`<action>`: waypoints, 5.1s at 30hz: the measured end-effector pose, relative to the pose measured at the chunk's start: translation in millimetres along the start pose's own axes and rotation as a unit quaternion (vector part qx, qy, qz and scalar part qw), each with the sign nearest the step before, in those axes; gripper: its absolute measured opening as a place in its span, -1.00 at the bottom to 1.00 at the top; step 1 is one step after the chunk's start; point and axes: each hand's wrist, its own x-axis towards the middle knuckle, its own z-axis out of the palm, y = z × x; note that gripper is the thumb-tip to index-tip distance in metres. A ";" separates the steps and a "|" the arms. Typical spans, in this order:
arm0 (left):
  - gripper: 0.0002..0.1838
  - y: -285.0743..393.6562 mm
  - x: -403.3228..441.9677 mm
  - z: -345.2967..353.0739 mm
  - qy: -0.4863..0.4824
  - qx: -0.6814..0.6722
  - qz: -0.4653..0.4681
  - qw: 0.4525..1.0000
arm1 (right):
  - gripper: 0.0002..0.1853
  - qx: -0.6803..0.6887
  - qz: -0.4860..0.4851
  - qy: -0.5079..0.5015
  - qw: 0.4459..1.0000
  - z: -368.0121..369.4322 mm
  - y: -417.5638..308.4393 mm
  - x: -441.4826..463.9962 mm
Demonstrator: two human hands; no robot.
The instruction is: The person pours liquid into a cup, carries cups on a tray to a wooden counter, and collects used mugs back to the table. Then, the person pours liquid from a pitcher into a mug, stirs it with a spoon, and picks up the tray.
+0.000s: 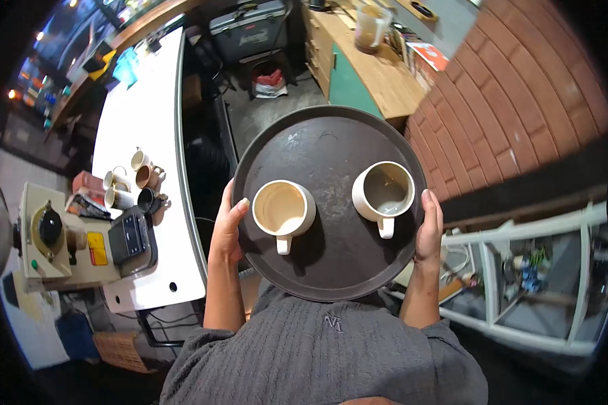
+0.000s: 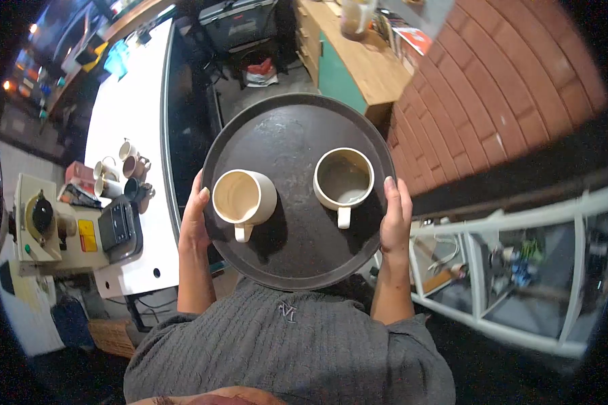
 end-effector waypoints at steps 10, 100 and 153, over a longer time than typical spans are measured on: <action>-0.20 26.2 144.6 -43.1 0.061 -0.096 0.056 0.992 | -0.69 -0.091 -0.022 -0.053 0.994 109.0 40.4 175.3; -0.61 196.2 536.5 -312.6 0.810 -0.078 0.041 0.580 | -0.61 -0.085 -0.335 -0.777 0.526 970.9 309.5 565.7; -0.61 132.5 175.9 -260.7 0.886 -0.010 0.083 0.456 | -0.53 -0.140 0.053 -0.952 0.267 927.2 307.0 152.8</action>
